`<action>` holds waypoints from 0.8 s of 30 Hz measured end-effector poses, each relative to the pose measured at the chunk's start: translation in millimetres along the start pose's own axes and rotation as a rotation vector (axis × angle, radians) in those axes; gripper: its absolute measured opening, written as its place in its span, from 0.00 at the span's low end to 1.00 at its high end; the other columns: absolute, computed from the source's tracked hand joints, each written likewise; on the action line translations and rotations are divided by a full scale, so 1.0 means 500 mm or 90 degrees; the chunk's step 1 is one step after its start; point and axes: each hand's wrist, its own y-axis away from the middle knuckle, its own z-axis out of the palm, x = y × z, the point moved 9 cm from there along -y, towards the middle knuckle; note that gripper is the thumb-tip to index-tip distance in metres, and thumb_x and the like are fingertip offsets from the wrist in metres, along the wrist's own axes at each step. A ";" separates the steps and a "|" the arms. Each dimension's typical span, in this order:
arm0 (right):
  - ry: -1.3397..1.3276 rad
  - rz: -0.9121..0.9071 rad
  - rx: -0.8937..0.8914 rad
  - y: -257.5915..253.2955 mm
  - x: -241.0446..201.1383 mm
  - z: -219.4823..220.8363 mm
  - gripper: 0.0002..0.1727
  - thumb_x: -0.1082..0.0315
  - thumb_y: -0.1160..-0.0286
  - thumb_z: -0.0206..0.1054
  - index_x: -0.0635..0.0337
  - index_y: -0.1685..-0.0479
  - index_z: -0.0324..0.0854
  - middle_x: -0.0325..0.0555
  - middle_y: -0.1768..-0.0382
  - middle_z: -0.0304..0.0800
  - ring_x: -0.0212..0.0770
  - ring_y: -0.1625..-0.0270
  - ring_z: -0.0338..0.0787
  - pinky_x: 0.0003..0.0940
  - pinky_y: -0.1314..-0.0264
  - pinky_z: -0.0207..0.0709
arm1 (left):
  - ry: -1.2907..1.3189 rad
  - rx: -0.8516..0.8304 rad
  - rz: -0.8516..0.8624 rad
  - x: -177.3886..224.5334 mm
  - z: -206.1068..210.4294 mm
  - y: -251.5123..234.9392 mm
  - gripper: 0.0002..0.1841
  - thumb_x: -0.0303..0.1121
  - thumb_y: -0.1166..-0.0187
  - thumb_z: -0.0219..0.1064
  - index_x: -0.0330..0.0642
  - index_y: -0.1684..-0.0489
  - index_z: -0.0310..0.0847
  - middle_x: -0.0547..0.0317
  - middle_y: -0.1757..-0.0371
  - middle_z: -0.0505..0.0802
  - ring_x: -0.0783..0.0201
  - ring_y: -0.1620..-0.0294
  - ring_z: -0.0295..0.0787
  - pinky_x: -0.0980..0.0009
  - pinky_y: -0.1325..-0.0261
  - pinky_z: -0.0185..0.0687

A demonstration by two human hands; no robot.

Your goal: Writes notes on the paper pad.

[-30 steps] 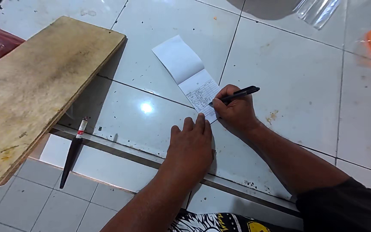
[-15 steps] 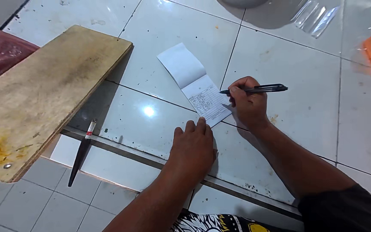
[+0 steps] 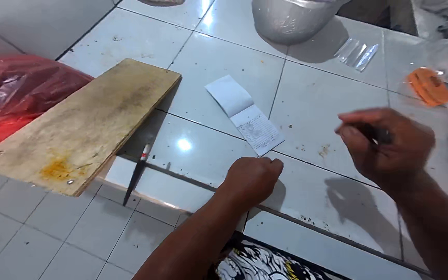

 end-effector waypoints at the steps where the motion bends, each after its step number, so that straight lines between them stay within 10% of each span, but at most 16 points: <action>1: 0.013 0.022 -0.043 0.031 -0.010 0.000 0.16 0.61 0.19 0.62 0.63 0.46 0.87 0.45 0.67 0.89 0.30 0.72 0.81 0.28 0.71 0.78 | 0.002 0.016 0.000 0.000 -0.007 0.001 0.07 0.35 0.19 0.64 0.47 0.61 0.87 0.59 0.73 0.88 0.59 0.73 0.89 0.59 0.74 0.82; 9: 0.040 0.117 -0.087 0.237 -0.041 0.023 0.19 0.55 0.18 0.63 0.64 0.55 0.90 0.48 0.74 0.88 0.33 0.76 0.82 0.29 0.73 0.77 | -0.022 0.193 0.011 0.032 -0.105 0.053 0.05 0.29 0.20 0.65 0.45 0.57 0.88 0.56 0.61 0.89 0.57 0.58 0.88 0.60 0.59 0.85; 14: -0.018 0.152 -0.027 0.230 -0.008 0.003 0.18 0.58 0.19 0.66 0.67 0.54 0.89 0.51 0.73 0.88 0.31 0.75 0.79 0.26 0.72 0.75 | -0.153 0.274 -0.225 -0.016 -0.208 0.241 0.13 0.42 0.16 0.64 0.50 0.46 0.91 0.59 0.50 0.94 0.58 0.43 0.91 0.57 0.37 0.87; 24: -0.088 0.179 -0.070 0.212 -0.011 -0.018 0.17 0.61 0.19 0.70 0.69 0.50 0.88 0.60 0.68 0.91 0.44 0.73 0.86 0.38 0.69 0.82 | -0.238 0.331 -0.529 -0.223 -0.277 0.471 0.25 0.52 0.25 0.72 0.37 0.45 0.88 0.45 0.52 0.93 0.44 0.49 0.91 0.45 0.43 0.88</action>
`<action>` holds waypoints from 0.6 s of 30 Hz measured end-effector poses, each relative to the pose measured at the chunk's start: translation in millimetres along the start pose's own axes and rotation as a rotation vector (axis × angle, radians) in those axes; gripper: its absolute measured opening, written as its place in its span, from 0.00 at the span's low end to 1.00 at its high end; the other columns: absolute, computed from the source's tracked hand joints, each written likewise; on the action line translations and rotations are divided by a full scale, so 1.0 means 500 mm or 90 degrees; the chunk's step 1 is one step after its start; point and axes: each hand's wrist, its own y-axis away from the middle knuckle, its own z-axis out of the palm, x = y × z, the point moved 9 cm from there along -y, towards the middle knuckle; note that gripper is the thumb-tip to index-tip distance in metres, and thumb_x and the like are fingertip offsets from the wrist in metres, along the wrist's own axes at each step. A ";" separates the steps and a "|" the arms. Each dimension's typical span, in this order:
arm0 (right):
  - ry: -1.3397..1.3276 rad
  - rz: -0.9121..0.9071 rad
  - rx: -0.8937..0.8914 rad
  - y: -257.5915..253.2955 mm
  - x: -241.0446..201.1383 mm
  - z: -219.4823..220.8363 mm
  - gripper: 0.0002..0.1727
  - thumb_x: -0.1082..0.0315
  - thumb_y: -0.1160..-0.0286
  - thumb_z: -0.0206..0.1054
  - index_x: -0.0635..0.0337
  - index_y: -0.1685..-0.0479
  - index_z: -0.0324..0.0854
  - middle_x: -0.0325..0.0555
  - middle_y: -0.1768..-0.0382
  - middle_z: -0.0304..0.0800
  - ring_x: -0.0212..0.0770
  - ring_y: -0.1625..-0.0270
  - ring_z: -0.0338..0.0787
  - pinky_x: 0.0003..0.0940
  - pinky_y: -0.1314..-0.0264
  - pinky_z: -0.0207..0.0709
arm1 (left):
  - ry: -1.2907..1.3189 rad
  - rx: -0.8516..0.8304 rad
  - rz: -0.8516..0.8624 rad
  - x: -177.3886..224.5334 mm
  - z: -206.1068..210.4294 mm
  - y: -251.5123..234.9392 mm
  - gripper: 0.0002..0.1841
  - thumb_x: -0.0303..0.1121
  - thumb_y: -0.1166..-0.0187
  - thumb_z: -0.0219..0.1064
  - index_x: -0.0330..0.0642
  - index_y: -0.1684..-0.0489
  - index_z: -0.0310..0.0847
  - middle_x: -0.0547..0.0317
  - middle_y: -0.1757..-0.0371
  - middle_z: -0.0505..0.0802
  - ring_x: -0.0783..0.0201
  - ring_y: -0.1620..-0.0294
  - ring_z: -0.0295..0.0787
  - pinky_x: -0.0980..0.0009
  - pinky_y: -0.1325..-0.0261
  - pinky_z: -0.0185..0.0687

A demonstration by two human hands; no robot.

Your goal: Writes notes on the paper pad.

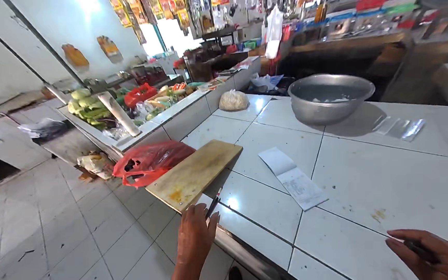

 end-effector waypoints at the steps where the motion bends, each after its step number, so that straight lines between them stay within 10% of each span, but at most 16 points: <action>1: -0.002 -0.001 0.002 0.001 0.000 0.000 0.17 0.61 0.19 0.70 0.69 0.50 0.89 0.59 0.68 0.91 0.43 0.73 0.86 0.38 0.69 0.82 | -0.007 0.001 -0.003 -0.004 0.006 -0.001 0.26 0.54 0.25 0.71 0.38 0.47 0.88 0.46 0.53 0.92 0.46 0.50 0.91 0.46 0.45 0.88; 18: 0.022 -0.015 0.048 0.014 0.003 -0.011 0.15 0.60 0.21 0.71 0.64 0.50 0.90 0.52 0.69 0.92 0.38 0.74 0.85 0.33 0.71 0.80 | -0.050 -0.049 -0.025 0.019 0.042 -0.023 0.21 0.52 0.23 0.69 0.39 0.56 0.88 0.45 0.58 0.90 0.44 0.53 0.91 0.44 0.51 0.86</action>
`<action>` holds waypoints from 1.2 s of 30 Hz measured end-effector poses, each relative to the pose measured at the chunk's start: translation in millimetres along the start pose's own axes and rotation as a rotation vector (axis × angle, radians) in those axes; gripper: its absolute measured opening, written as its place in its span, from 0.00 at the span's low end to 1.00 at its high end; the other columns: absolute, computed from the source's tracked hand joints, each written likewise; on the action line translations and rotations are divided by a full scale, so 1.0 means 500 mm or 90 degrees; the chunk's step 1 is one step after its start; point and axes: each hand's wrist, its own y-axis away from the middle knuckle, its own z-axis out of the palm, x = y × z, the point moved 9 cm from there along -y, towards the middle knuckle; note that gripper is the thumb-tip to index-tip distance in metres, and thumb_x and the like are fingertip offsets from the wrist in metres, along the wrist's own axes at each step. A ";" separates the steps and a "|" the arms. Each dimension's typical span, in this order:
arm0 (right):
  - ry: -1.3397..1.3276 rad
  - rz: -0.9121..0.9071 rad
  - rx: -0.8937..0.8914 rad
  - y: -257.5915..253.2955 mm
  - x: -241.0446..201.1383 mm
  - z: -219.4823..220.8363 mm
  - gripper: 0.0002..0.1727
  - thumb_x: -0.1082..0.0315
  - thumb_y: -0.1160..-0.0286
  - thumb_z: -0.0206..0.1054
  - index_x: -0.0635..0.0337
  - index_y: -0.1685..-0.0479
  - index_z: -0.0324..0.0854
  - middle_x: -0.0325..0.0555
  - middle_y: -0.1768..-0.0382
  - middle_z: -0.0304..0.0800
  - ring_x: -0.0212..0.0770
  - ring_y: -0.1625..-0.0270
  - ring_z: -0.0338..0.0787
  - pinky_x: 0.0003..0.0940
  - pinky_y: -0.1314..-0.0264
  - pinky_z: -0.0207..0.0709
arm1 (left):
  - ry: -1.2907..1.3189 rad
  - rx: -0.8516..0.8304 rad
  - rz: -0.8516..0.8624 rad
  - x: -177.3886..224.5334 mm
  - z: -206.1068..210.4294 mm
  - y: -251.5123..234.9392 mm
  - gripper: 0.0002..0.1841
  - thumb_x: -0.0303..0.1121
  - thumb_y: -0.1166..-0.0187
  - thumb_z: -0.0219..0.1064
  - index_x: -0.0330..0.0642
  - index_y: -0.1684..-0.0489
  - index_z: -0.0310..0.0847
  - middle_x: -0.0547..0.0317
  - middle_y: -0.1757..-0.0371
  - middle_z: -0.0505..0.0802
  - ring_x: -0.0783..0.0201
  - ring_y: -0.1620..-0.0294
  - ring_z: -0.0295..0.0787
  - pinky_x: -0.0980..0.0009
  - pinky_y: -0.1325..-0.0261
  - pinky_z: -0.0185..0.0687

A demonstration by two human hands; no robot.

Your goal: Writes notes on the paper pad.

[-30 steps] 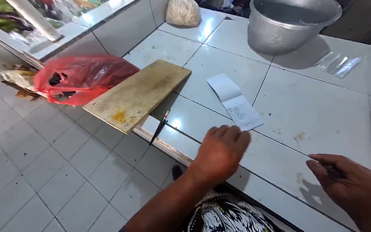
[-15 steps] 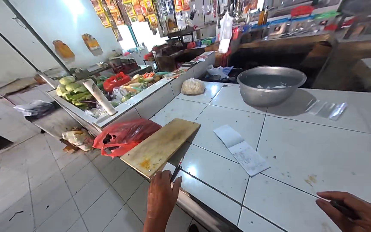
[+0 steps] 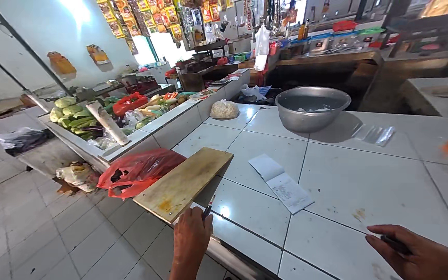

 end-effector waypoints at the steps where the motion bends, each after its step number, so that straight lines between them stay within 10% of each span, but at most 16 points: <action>1: 0.003 0.004 0.008 0.002 -0.001 -0.001 0.15 0.59 0.21 0.71 0.63 0.50 0.90 0.51 0.70 0.91 0.36 0.74 0.84 0.31 0.72 0.80 | 0.007 -0.006 -0.005 0.000 0.001 -0.001 0.20 0.50 0.22 0.70 0.39 0.56 0.88 0.44 0.58 0.91 0.43 0.54 0.91 0.43 0.51 0.86; 15: 0.010 0.030 -0.004 0.014 0.016 0.028 0.18 0.50 0.22 0.67 0.53 0.49 0.91 0.33 0.72 0.87 0.20 0.73 0.77 0.16 0.72 0.72 | 0.031 0.019 0.037 0.017 0.009 0.019 0.17 0.39 0.16 0.65 0.27 0.51 0.83 0.31 0.55 0.89 0.34 0.56 0.90 0.38 0.52 0.85; 20: 0.004 0.062 -0.038 0.015 0.030 0.040 0.19 0.48 0.22 0.66 0.51 0.47 0.91 0.31 0.72 0.85 0.21 0.73 0.77 0.20 0.72 0.73 | 0.124 0.023 0.038 -0.004 -0.006 0.034 0.17 0.41 0.13 0.61 0.32 0.50 0.83 0.44 0.61 0.89 0.52 0.63 0.87 0.52 0.56 0.84; 25: 0.002 0.051 -0.037 0.010 0.026 0.038 0.18 0.49 0.24 0.68 0.50 0.47 0.90 0.28 0.73 0.84 0.20 0.74 0.78 0.20 0.73 0.74 | 0.387 0.042 0.013 -0.027 -0.025 0.060 0.14 0.37 0.14 0.62 0.31 0.51 0.82 0.62 0.66 0.89 0.77 0.72 0.86 0.79 0.67 0.85; 36: -0.010 0.045 -0.030 0.008 0.025 0.032 0.17 0.51 0.24 0.68 0.52 0.49 0.90 0.28 0.69 0.86 0.17 0.72 0.78 0.15 0.72 0.74 | 0.959 -0.092 -0.020 0.071 0.007 0.068 0.12 0.42 0.09 0.57 0.45 0.48 0.81 0.60 0.65 0.92 0.65 0.73 0.90 0.70 0.67 0.91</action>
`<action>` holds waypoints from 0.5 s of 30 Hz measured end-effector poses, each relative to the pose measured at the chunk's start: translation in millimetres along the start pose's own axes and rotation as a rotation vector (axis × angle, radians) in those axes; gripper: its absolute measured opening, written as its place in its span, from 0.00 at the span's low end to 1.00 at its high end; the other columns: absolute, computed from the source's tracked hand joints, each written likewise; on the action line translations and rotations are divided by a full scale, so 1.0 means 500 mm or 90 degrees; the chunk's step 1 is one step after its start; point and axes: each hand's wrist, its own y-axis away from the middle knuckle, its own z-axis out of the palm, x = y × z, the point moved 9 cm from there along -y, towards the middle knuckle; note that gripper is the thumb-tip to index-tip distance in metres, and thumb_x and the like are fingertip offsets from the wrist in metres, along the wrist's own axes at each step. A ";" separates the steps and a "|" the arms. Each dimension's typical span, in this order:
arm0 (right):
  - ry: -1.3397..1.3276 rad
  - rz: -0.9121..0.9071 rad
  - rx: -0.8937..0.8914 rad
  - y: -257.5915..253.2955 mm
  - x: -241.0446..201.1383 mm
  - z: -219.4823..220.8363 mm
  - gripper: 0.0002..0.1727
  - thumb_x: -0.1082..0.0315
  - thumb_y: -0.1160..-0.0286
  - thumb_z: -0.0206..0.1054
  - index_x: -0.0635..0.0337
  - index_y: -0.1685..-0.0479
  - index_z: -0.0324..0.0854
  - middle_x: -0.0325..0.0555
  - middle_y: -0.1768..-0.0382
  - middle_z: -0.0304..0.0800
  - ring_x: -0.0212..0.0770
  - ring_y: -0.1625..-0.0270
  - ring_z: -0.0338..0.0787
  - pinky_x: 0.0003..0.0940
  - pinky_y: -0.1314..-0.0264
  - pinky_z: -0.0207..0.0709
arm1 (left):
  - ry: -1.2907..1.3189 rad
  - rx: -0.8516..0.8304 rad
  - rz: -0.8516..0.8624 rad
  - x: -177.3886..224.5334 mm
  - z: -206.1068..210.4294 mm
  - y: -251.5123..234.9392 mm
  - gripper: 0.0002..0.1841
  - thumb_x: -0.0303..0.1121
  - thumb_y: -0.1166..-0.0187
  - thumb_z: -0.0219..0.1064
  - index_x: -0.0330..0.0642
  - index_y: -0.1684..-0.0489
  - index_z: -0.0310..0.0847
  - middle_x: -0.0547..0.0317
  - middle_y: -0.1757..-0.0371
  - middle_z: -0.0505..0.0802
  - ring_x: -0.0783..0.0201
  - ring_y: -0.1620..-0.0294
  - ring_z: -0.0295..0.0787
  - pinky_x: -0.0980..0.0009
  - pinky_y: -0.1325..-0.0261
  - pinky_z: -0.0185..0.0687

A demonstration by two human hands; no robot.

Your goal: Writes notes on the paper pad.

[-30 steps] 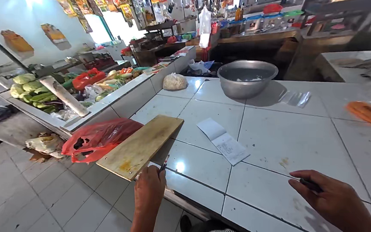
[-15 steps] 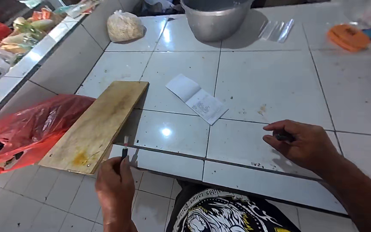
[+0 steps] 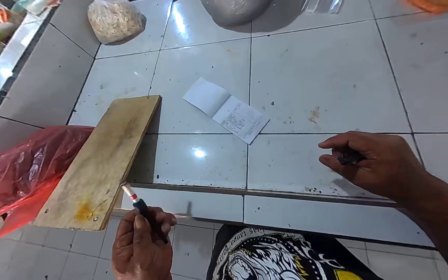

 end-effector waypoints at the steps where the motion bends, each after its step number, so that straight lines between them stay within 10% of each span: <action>1: 0.002 -0.001 0.001 0.000 0.001 -0.001 0.17 0.51 0.24 0.68 0.52 0.49 0.90 0.28 0.69 0.86 0.17 0.72 0.78 0.15 0.72 0.74 | 0.031 -0.004 -0.013 -0.005 0.010 -0.006 0.11 0.41 0.09 0.57 0.44 0.48 0.80 0.60 0.67 0.91 0.65 0.74 0.89 0.70 0.69 0.91; 9: 0.016 0.038 0.006 -0.002 0.022 -0.009 0.17 0.50 0.23 0.68 0.52 0.49 0.90 0.28 0.69 0.85 0.17 0.72 0.78 0.16 0.73 0.73 | 0.115 -0.027 -0.003 -0.023 0.056 -0.062 0.05 0.33 0.09 0.55 0.49 0.43 0.71 0.56 0.68 0.91 0.60 0.73 0.91 0.66 0.67 0.93; 15: 0.000 0.083 -0.005 -0.007 0.044 0.003 0.17 0.50 0.23 0.68 0.52 0.48 0.89 0.28 0.72 0.82 0.17 0.74 0.75 0.16 0.74 0.71 | 0.041 -0.026 0.115 -0.015 0.062 -0.113 0.12 0.30 0.08 0.52 0.50 0.44 0.84 0.56 0.62 0.93 0.61 0.67 0.92 0.65 0.61 0.92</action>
